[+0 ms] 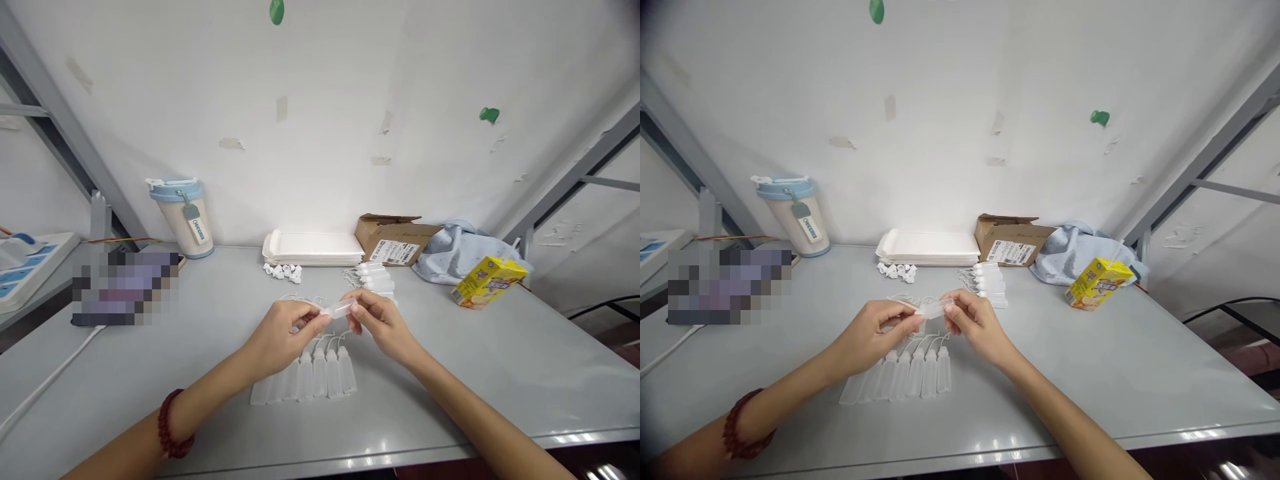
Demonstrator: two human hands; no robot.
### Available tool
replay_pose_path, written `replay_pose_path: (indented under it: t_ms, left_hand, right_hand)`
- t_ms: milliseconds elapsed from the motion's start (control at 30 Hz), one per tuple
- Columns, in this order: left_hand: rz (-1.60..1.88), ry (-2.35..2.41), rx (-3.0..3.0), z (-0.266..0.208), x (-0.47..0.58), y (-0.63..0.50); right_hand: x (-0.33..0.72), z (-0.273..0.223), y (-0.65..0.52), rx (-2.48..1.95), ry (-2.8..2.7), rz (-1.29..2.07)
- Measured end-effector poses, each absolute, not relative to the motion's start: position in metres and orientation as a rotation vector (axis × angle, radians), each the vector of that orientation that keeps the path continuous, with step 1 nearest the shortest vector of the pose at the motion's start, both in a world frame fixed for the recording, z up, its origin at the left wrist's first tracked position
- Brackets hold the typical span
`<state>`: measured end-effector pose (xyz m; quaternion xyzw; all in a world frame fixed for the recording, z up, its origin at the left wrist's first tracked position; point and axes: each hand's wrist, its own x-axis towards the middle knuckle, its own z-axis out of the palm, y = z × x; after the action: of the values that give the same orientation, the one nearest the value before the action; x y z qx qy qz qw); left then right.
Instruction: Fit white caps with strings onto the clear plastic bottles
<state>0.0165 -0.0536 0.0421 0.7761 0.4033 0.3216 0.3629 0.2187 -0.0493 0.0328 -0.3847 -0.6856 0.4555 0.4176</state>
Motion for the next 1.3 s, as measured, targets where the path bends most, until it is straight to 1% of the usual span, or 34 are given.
replay_pose_path:
  t_ms: [133, 267, 333, 433, 533, 667, 800, 933, 1300]
  left_hand:
    - [1.047, 0.973, 2.394, 0.033, 0.017, -0.054]
    - [1.160, 0.922, 2.524, 0.030, 0.018, -0.054]
    - [1.122, 0.973, 2.426, 0.033, 0.019, -0.054]
    - [0.875, 1.056, 2.079, 0.040, 0.018, -0.055]
    - [0.673, 0.978, 1.737, 0.046, 0.018, -0.053]
    - [0.586, 0.886, 1.511, 0.050, 0.019, -0.052]
    - [0.575, 0.847, 1.342, 0.051, 0.018, -0.053]
    - [0.594, 0.813, 1.268, 0.049, 0.016, -0.052]
    - [0.727, 0.903, 1.489, 0.047, 0.018, -0.054]
  right_hand:
    - [0.219, 0.032, -0.049, -1.023, -1.767, 1.072]
    - [0.220, 0.033, -0.050, -1.066, -1.791, 1.001]
    - [0.219, 0.034, -0.050, -1.079, -1.789, 0.989]
    - [0.219, 0.035, -0.051, -1.087, -1.781, 0.998]
    - [0.217, 0.035, -0.052, -1.071, -1.783, 1.002]
    - [0.215, 0.035, -0.054, -1.091, -1.845, 0.915]
    - [0.214, 0.034, -0.055, -1.115, -1.917, 0.802]
    - [0.212, 0.036, -0.057, -1.143, -1.921, 0.779]
    - [0.212, 0.040, -0.059, -1.179, -1.897, 0.770]
